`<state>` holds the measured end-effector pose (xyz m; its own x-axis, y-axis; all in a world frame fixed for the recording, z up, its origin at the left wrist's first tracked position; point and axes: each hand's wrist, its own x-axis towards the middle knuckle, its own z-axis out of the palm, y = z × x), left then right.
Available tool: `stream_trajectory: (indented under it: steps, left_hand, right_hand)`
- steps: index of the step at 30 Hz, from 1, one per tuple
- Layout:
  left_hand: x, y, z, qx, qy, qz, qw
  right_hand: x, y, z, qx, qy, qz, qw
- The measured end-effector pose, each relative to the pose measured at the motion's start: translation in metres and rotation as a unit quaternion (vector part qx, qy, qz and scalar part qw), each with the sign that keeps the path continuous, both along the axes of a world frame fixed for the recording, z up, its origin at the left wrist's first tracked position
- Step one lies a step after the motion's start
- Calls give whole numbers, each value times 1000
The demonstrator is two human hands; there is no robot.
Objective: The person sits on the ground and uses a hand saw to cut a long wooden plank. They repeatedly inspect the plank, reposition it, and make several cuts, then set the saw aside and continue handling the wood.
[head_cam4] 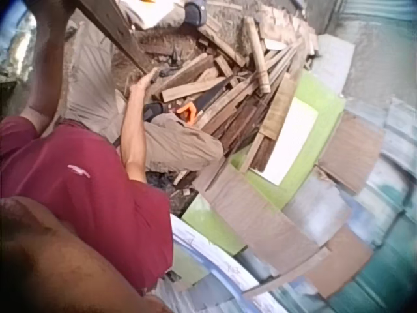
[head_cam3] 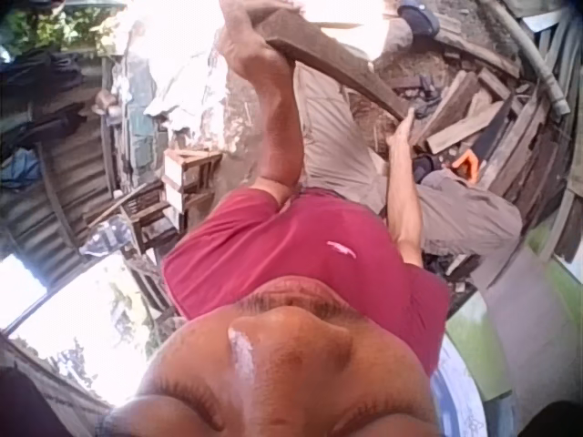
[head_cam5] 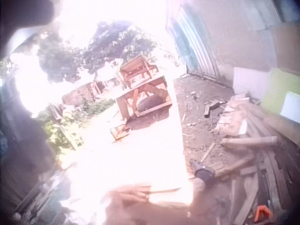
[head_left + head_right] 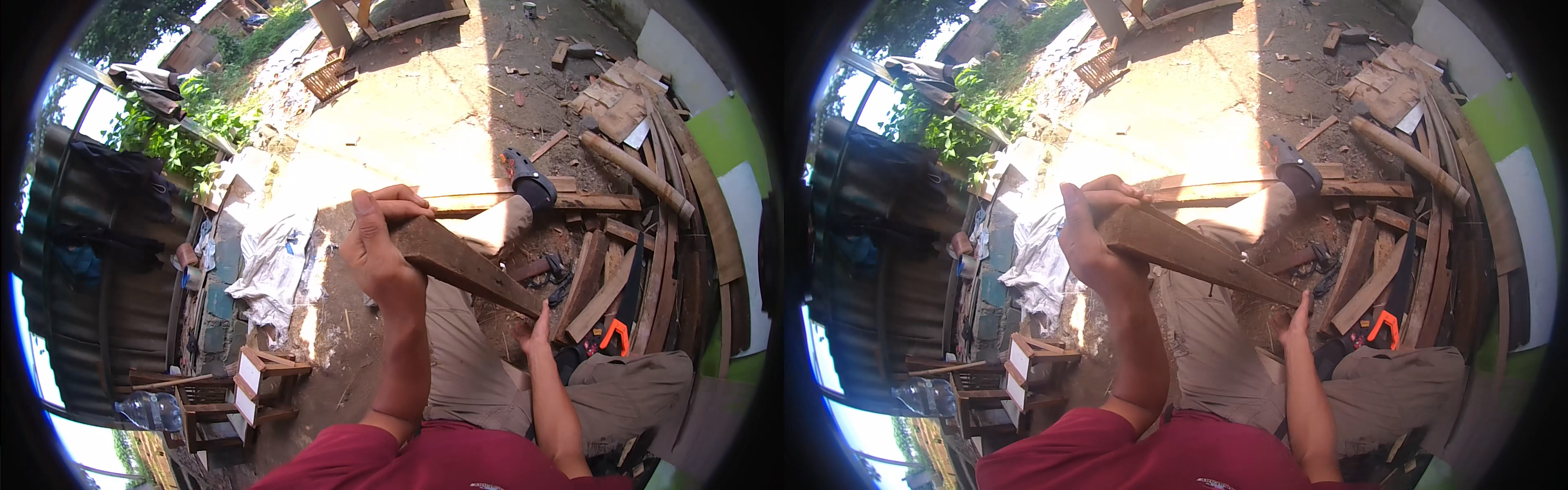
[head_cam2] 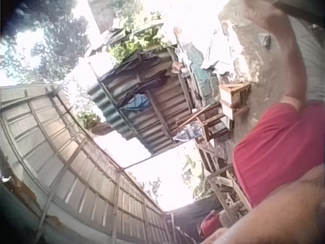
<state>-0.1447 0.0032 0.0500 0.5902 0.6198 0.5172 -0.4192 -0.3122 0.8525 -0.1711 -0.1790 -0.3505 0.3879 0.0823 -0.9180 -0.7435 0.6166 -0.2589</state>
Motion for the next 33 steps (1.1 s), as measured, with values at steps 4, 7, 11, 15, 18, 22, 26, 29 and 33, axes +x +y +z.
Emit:
stream_trajectory:
  steps: [4, 7, 11, 15, 18, 22, 26, 29, 33]
  left_hand:
    - [-3, 12, -14, -68, -34, -37, 996]
    - [1, 15, -12, -77, -47, -23, 996]
    - [-11, 25, -15, -94, -50, -24, 994]
    - [-31, 54, -17, -114, -95, -44, 988]
    - [-41, 70, -14, -101, -134, -97, 981]
    - [-61, 112, -24, -139, -181, -145, 963]
    - [-71, 114, -42, -201, -221, -157, 941]
    - [-55, 69, -50, -182, -236, -162, 941]
    - [-48, 10, -44, -161, -241, -205, 935]
  right_hand:
    - [5, 7, 20, 191, -5, -75, 979]
    - [7, 14, 11, 209, -54, -107, 971]
    - [8, 20, 9, 175, -35, -101, 979]
    - [11, 10, 30, 164, -74, -126, 976]
    - [16, 8, 51, 170, -107, -137, 970]
    - [26, 0, 97, 145, -180, -157, 960]
    - [39, -22, 93, 156, -227, -200, 940]
    - [46, -53, 89, 155, -238, -245, 927]
    - [49, -90, 59, 114, -297, -257, 912]
